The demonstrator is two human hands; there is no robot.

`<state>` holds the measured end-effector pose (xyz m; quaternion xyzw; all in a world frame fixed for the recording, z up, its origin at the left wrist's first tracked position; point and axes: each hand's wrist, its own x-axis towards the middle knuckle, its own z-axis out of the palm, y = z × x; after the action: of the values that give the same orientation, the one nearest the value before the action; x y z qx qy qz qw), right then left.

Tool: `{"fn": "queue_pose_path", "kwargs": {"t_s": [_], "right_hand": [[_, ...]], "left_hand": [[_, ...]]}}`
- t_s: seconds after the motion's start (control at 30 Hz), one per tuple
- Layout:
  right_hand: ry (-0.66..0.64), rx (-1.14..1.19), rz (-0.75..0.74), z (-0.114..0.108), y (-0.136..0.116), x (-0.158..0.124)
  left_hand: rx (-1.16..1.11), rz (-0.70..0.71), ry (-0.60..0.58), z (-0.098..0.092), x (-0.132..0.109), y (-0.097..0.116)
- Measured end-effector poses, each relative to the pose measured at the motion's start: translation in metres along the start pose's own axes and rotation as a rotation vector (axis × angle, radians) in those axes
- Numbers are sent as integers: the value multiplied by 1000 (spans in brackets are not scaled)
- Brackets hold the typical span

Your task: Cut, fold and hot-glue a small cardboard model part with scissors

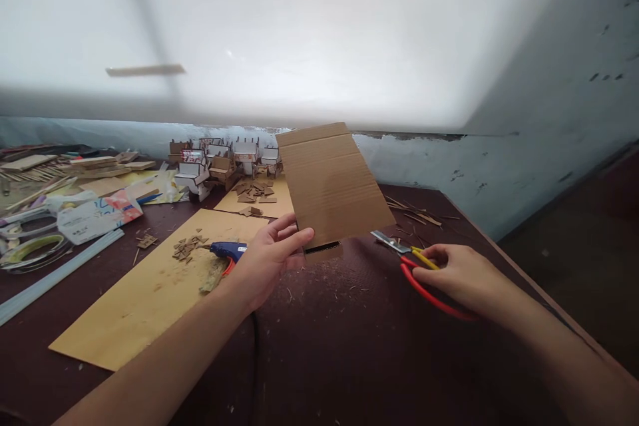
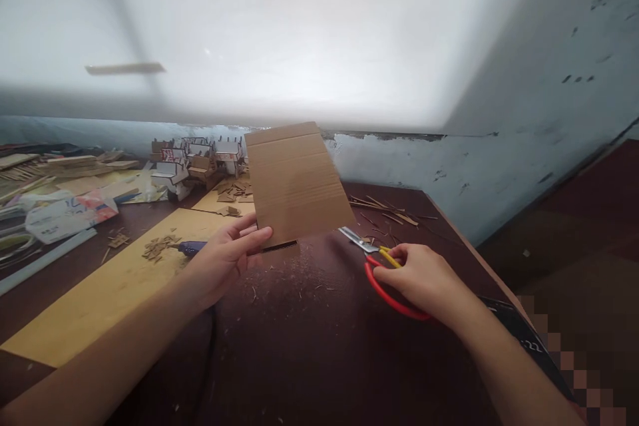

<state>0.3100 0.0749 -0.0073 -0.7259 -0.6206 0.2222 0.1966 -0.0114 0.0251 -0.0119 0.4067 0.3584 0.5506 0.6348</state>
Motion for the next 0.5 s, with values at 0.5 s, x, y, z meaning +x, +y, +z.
{"fn": "queue_pose_path", "kwargs": {"t_s": [0.5], "right_hand": [[-221, 1061, -122, 33, -34, -38]], "left_hand": [[-12, -59, -175, 6, -5, -9]]}}
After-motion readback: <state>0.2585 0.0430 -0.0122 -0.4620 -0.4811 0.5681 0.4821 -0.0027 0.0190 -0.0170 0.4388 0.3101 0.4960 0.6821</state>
